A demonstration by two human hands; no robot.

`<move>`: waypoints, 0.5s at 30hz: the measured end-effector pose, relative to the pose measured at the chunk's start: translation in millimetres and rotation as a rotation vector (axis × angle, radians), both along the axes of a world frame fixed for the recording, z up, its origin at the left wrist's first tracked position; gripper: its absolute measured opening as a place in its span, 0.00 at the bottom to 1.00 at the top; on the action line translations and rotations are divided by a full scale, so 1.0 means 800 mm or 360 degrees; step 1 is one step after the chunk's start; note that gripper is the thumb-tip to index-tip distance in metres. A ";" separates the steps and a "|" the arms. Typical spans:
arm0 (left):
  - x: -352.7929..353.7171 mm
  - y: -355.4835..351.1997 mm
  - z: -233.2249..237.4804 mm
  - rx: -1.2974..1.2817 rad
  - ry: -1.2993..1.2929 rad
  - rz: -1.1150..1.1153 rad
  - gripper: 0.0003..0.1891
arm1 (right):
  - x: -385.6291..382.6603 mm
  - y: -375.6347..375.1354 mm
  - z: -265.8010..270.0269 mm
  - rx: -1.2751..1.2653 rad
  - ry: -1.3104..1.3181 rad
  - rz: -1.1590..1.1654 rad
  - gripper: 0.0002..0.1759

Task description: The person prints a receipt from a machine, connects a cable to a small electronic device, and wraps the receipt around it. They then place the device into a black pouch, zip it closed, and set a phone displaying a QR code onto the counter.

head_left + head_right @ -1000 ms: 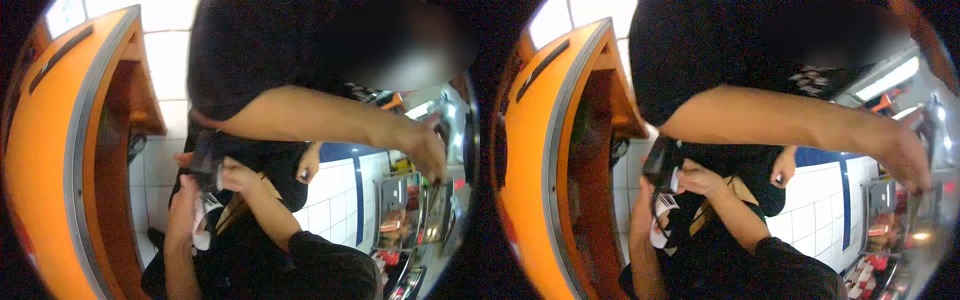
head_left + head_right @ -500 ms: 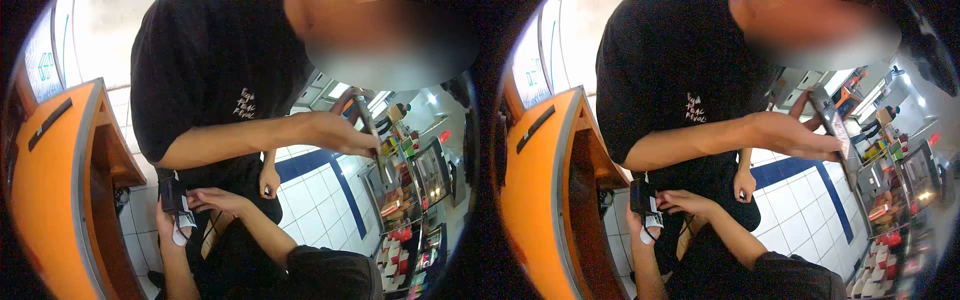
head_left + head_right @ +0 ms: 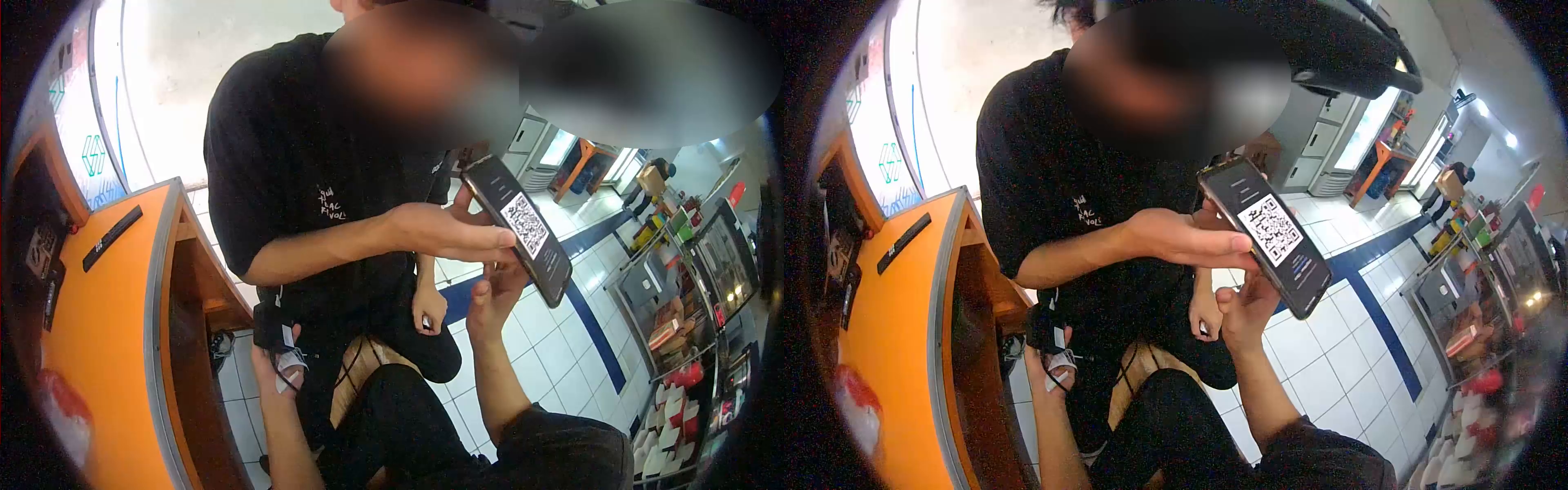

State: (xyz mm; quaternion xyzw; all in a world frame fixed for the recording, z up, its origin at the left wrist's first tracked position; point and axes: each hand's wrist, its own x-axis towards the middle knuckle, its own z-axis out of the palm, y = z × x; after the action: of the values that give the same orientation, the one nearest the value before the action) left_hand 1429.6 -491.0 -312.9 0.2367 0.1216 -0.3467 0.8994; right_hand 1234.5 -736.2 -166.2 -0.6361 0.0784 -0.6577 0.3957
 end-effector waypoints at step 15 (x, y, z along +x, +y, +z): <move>-0.012 0.000 0.007 -0.0188 -0.0011 -0.0095 0.20 | 0.023 0.047 0.074 -0.0449 -0.0358 -0.0337 0.55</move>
State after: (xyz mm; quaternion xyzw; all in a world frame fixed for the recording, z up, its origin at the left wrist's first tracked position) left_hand 1419.6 -491.3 -307.4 0.1877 0.0907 -0.3791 0.9016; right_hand 1252.8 -698.5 -106.7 -0.5959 0.0074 -0.7670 0.2377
